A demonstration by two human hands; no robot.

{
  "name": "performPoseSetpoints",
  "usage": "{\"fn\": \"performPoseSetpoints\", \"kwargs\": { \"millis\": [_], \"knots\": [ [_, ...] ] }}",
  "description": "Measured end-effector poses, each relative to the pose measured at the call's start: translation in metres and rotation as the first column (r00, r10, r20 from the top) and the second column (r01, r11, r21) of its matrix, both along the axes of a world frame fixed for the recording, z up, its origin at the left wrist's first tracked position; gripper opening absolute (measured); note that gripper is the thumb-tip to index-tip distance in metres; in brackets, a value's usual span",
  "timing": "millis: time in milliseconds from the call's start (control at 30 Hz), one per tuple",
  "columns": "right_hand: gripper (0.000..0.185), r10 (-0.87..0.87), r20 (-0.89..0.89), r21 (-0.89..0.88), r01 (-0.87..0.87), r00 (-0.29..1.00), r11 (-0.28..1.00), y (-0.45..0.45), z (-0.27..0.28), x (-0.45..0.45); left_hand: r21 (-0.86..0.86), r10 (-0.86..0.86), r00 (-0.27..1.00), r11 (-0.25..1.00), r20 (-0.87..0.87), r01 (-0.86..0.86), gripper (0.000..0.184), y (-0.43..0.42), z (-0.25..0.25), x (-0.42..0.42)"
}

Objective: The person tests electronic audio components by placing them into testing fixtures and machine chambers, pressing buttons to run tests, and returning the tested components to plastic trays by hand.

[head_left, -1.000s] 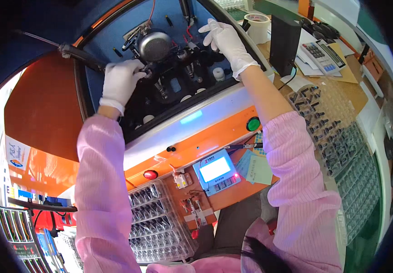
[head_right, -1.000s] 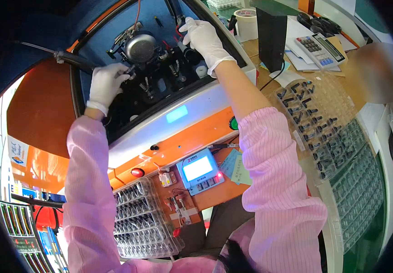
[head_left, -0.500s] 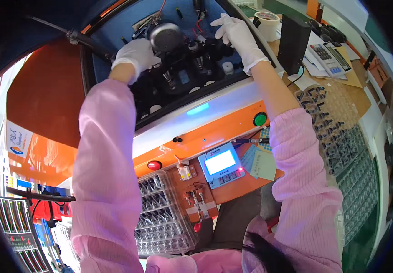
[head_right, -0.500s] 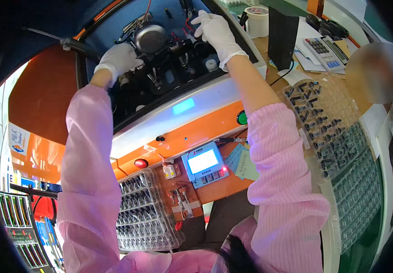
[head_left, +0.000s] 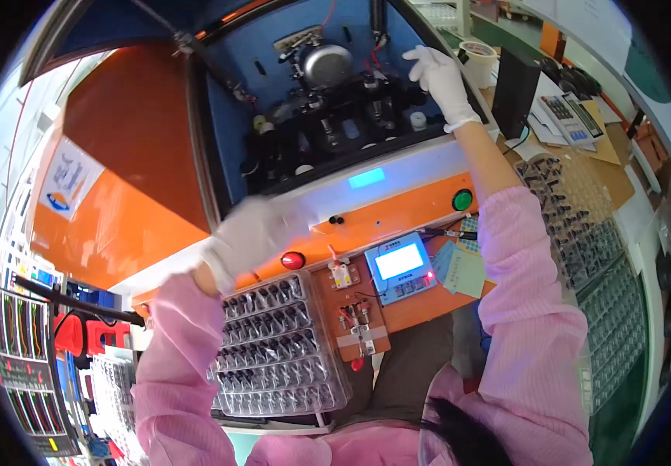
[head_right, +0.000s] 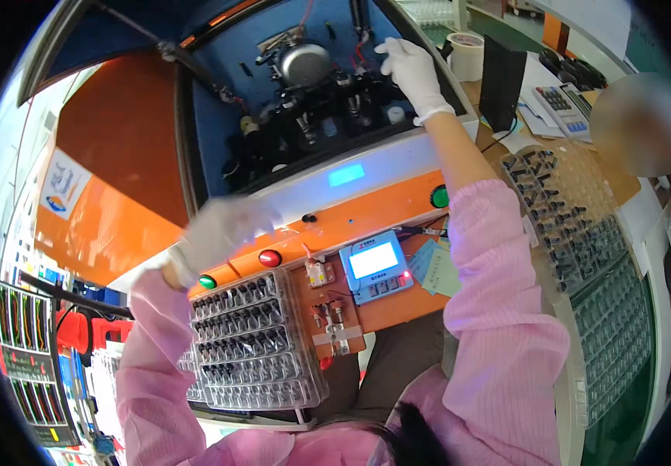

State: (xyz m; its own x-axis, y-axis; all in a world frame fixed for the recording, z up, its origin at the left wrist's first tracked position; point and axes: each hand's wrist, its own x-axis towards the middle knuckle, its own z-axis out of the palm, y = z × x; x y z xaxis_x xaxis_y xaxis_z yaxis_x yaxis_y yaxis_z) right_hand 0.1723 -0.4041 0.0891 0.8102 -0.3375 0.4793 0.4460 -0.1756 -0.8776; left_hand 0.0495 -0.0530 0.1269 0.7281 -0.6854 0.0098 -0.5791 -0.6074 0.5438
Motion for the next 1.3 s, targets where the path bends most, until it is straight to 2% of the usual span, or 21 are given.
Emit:
{"fn": "performPoseSetpoints", "kwargs": {
  "millis": [33, 100, 133, 233, 300, 367, 433, 500, 600, 667, 733, 767, 800, 833, 867, 967, 1033, 1067, 1133, 1200, 1300],
  "knots": [
    [0.032, -0.033, 0.015, -0.009, 0.033, 0.999, 0.999, 0.005, 0.002, -0.007, 0.111, 0.007, 0.999, 0.994, 0.047, -0.012, 0.024, 0.009, -0.022, -0.014],
    [0.028, -0.059, 0.117, -0.060, 0.066, 0.991, 0.996, 0.015, 0.002, -0.025, 0.581, -0.112, 0.898, 0.795, 0.425, -0.176, 0.016, 0.014, -0.060, -0.033],
    [0.025, -0.093, 0.208, -0.101, 0.116, 0.974, 0.988, 0.020, 0.000, -0.037, 0.574, -0.107, 0.896, 0.799, 0.432, -0.181, 0.016, 0.019, -0.072, -0.035],
    [0.024, -0.019, 0.178, -0.153, 0.046, 0.984, 0.987, 0.036, -0.011, -0.086, 0.476, 0.015, 0.794, 0.793, 0.608, -0.380, 0.011, 0.020, -0.101, -0.031],
    [0.021, -0.070, 0.208, -0.334, 0.138, 0.976, 0.933, 0.037, -0.026, -0.115, 0.477, 0.000, 0.780, 0.791, 0.625, -0.382, 0.011, 0.021, -0.112, -0.023],
    [0.025, -0.324, -0.014, -0.643, 0.240, 0.946, 0.728, 0.034, -0.022, -0.156, 0.485, -0.019, 0.748, 0.772, 0.663, -0.410, 0.013, 0.021, -0.119, -0.016],
    [0.026, -0.489, -0.153, -0.870, 0.118, 0.859, 0.479, 0.020, -0.031, -0.178, 0.472, -0.018, 0.743, 0.782, 0.670, -0.407, 0.013, 0.020, -0.120, -0.013],
    [0.024, -0.513, -0.296, -0.932, -0.128, 0.806, 0.338, 0.000, -0.054, -0.180, 0.457, -0.016, 0.731, 0.790, 0.682, -0.409, 0.013, 0.022, -0.120, -0.016],
    [0.018, -0.577, -0.183, -0.970, -0.051, 0.796, 0.237, -0.011, -0.100, -0.153, 0.420, 0.027, 0.752, 0.816, 0.659, -0.397, 0.010, 0.024, -0.121, -0.015],
    [0.016, -0.569, -0.196, -0.968, -0.064, 0.799, 0.244, -0.007, -0.091, -0.155, 0.521, 0.039, 0.762, 0.707, 0.646, -0.478, 0.004, 0.020, -0.124, -0.012],
    [0.016, -0.524, -0.178, -0.964, -0.040, 0.833, 0.265, -0.011, -0.089, -0.154, 0.476, 0.013, 0.730, 0.750, 0.684, -0.459, 0.002, 0.023, -0.130, -0.009],
    [0.018, -0.465, -0.102, -0.977, -0.002, 0.879, 0.211, -0.026, -0.104, -0.148, 0.452, 0.071, 0.757, 0.764, 0.650, -0.460, 0.006, 0.021, -0.124, -0.011],
    [0.020, -0.442, -0.099, -0.978, -0.005, 0.891, 0.209, -0.036, -0.112, -0.145, 0.407, 0.035, 0.642, 0.747, 0.766, -0.526, 0.006, 0.021, -0.123, -0.015],
    [0.020, -0.464, -0.189, -0.947, -0.036, 0.865, 0.318, -0.032, -0.105, -0.152, 0.315, 0.074, 0.614, 0.807, 0.786, -0.500, 0.007, 0.024, -0.123, -0.017],
    [0.016, -0.424, -0.122, -0.963, -0.004, 0.898, 0.269, -0.036, -0.112, -0.157, 0.219, 0.109, 0.584, 0.859, 0.804, -0.462, 0.008, 0.026, -0.123, -0.016],
    [0.018, -0.351, -0.133, -0.948, -0.016, 0.927, 0.317, -0.032, -0.128, -0.159, 0.234, 0.102, 0.642, 0.878, 0.760, -0.417, 0.011, 0.036, -0.133, -0.003],
    [0.020, -0.528, -0.110, -0.956, 0.055, 0.842, 0.287, -0.029, -0.135, -0.153, 0.348, 0.056, 0.710, 0.843, 0.702, -0.409, 0.013, 0.033, -0.123, -0.011],
    [0.020, -0.521, -0.104, -0.956, 0.058, 0.847, 0.287, -0.026, -0.132, -0.151, 0.344, 0.063, 0.705, 0.840, 0.706, -0.419, 0.013, 0.030, -0.134, -0.002],
    [0.016, -0.529, -0.192, -0.924, 0.029, 0.827, 0.382, -0.025, -0.129, -0.155, -0.012, 0.249, 0.665, 0.940, 0.704, -0.340, 0.012, 0.032, -0.183, 0.028],
    [0.015, -0.533, -0.231, -0.905, 0.021, 0.814, 0.424, -0.026, -0.131, -0.160, -0.199, 0.340, 0.651, 0.938, 0.679, -0.282, 0.012, 0.033, -0.184, 0.023],
    [0.016, -0.211, -0.313, -0.645, -0.045, 0.926, 0.763, -0.026, -0.144, -0.157, 0.236, 0.057, 0.770, 0.935, 0.636, -0.265, 0.009, 0.027, -0.110, -0.040]
  ]
}}
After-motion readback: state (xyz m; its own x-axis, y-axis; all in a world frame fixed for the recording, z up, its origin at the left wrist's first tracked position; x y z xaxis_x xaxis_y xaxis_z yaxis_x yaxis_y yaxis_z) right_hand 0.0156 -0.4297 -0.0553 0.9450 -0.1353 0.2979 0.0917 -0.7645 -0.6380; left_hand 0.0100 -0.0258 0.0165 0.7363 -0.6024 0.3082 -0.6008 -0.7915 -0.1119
